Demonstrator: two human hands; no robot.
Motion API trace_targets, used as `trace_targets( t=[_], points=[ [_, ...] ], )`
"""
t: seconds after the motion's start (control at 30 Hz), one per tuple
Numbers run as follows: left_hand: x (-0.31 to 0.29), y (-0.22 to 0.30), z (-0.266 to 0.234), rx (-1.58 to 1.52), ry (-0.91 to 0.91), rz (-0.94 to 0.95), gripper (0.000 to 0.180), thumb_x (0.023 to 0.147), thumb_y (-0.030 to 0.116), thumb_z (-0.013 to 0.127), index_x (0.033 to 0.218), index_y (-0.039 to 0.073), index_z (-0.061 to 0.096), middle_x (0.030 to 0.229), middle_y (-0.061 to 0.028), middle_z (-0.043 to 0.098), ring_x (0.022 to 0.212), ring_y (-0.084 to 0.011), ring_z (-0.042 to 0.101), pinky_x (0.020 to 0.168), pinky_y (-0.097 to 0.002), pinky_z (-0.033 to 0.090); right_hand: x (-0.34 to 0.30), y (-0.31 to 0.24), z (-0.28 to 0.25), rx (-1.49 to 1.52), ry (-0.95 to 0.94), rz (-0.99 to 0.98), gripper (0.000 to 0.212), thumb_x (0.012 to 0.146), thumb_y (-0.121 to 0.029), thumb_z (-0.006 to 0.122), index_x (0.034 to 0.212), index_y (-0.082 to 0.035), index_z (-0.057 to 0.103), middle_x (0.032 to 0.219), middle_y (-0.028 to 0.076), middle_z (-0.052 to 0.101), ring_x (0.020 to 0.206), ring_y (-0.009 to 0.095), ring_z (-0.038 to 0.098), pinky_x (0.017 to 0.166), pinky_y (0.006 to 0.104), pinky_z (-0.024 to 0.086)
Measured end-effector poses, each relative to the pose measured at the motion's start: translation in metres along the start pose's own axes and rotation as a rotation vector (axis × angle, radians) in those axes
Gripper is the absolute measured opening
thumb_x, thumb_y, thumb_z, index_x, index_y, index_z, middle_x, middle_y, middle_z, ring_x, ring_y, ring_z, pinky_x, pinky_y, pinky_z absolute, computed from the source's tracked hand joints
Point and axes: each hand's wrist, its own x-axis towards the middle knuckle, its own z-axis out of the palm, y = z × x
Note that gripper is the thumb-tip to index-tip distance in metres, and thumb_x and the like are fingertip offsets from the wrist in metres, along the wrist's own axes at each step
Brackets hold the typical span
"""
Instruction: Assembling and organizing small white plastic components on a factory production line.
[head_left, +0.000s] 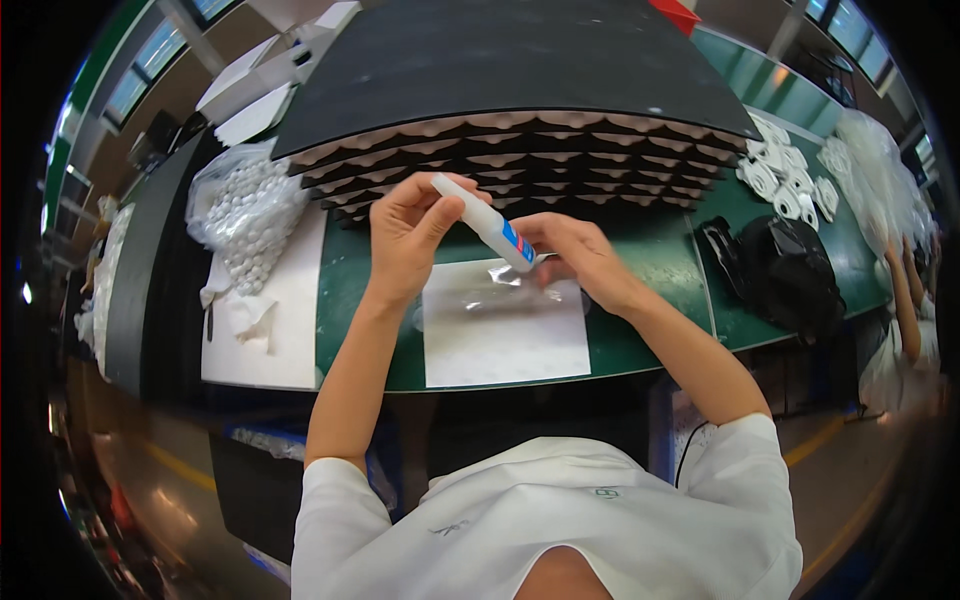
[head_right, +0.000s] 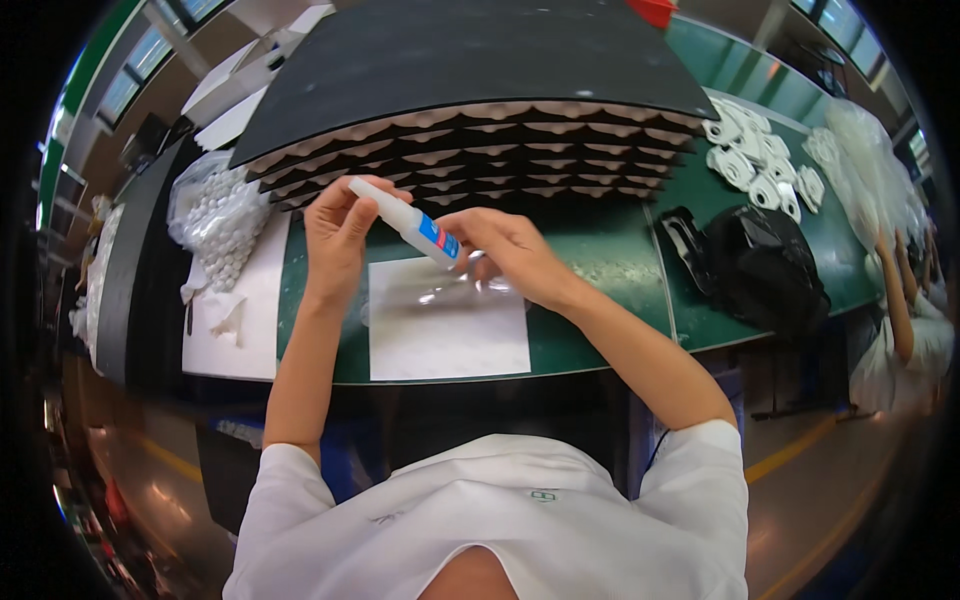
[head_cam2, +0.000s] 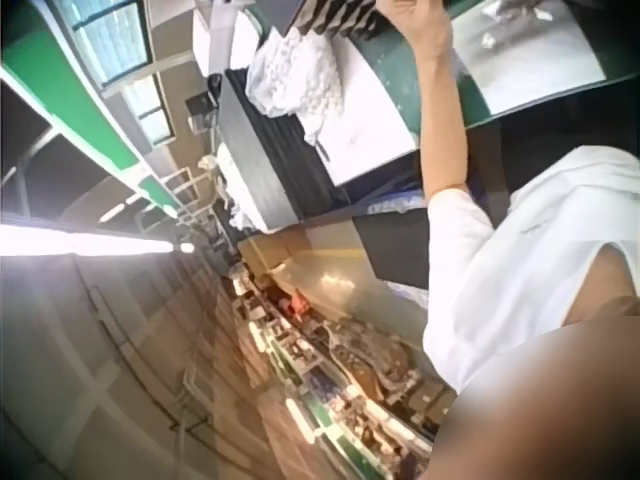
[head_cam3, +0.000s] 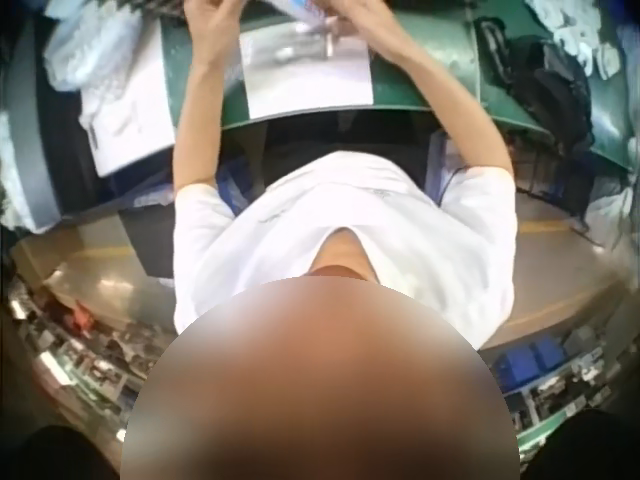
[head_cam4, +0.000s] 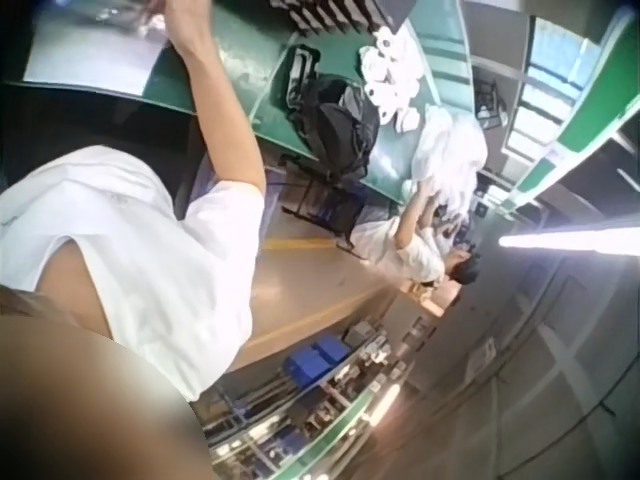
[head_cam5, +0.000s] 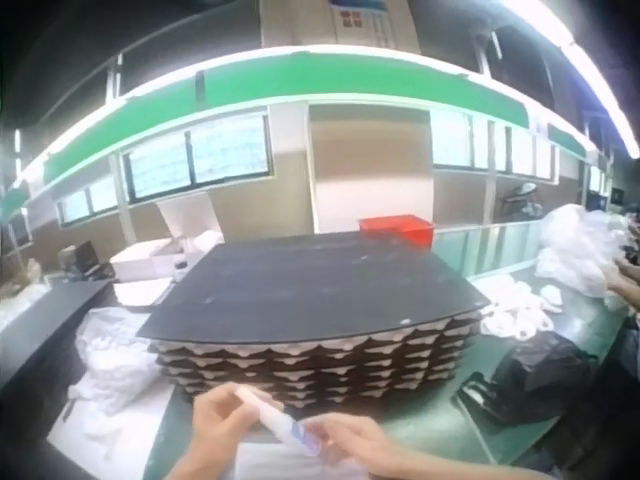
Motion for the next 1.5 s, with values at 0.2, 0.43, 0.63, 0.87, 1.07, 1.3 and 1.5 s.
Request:
trace_targets(
  t=[0.2,0.43,0.63,0.87,1.07,1.3,1.5],
  points=[
    [-0.03,0.066,-0.066,0.465,0.291,0.207,0.013,0.079,0.003,0.07,0.09,-0.001,0.065,0.087,-0.0057,0.068,0.079,-0.0098,0.061,0.076,-0.0234,0.047,0.002,-0.002,-0.002,-0.016,0.134,-0.237,0.042,0.099,-0.037,0.039,0.108,0.0,0.059,0.092,0.008,0.064,0.071,0.007,0.053,0.062,0.0204,0.043],
    [-0.08,0.137,-0.195,1.139,0.867,0.206,0.016,0.081,0.015,0.071,0.086,0.0,0.067,0.077,-0.0043,0.069,0.067,-0.0094,0.061,0.063,-0.0237,0.047,-0.006,-0.006,0.011,0.002,0.141,-0.24,0.038,0.101,-0.029,0.037,0.101,0.001,0.059,0.086,0.007,0.062,0.068,0.008,0.051,0.061,0.0209,0.04],
    [-0.12,0.119,-0.272,1.488,1.075,-0.142,0.03,0.081,0.034,0.066,0.087,0.004,0.068,0.082,-0.0115,0.07,0.077,-0.0248,0.068,0.069,-0.0348,0.049,-0.005,-0.005,0.01,-0.034,0.147,-0.23,0.036,0.101,-0.027,0.036,0.098,0.001,0.06,0.082,0.006,0.062,0.068,0.008,0.05,0.062,0.0207,0.04],
    [-0.133,0.09,-0.289,1.499,1.089,-0.339,0.037,0.08,0.038,0.066,0.1,0.006,0.063,0.088,-0.0106,0.07,0.084,-0.03,0.066,0.076,-0.04,0.049,-0.004,-0.007,0.008,-0.035,0.158,-0.218,0.036,0.101,-0.027,0.038,0.098,0.001,0.06,0.082,0.006,0.062,0.068,0.008,0.051,0.063,0.0204,0.041],
    [-0.119,0.097,-0.258,1.629,1.219,-0.177,0.06,0.079,0.039,0.068,0.123,0.005,0.049,0.115,-0.0138,0.061,0.108,-0.0323,0.054,0.092,-0.0407,0.042,-0.005,-0.007,0.006,-0.028,0.141,-0.228,0.035,0.101,-0.028,0.039,0.098,0.0,0.061,0.082,0.006,0.063,0.068,0.008,0.052,0.063,0.0209,0.042],
    [-0.052,0.089,-0.243,1.667,0.685,0.308,0.02,0.085,0.017,0.059,0.099,0.004,0.064,0.104,-0.0139,0.063,0.102,-0.0324,0.055,0.09,-0.0403,0.042,-0.005,-0.007,0.006,-0.045,0.145,-0.204,0.035,0.101,-0.029,0.038,0.097,-0.001,0.06,0.079,0.005,0.061,0.067,0.008,0.05,0.062,0.0206,0.04],
    [0.014,0.058,-0.306,1.585,0.465,-0.203,0.023,0.087,0.02,0.054,0.097,0.004,0.067,0.101,-0.0182,0.065,0.097,-0.0346,0.06,0.085,-0.0419,0.045,-0.004,-0.008,0.004,-0.02,0.136,-0.218,0.036,0.1,-0.029,0.04,0.096,-0.001,0.062,0.079,0.005,0.063,0.067,0.008,0.053,0.062,0.0205,0.042]
  ],
)
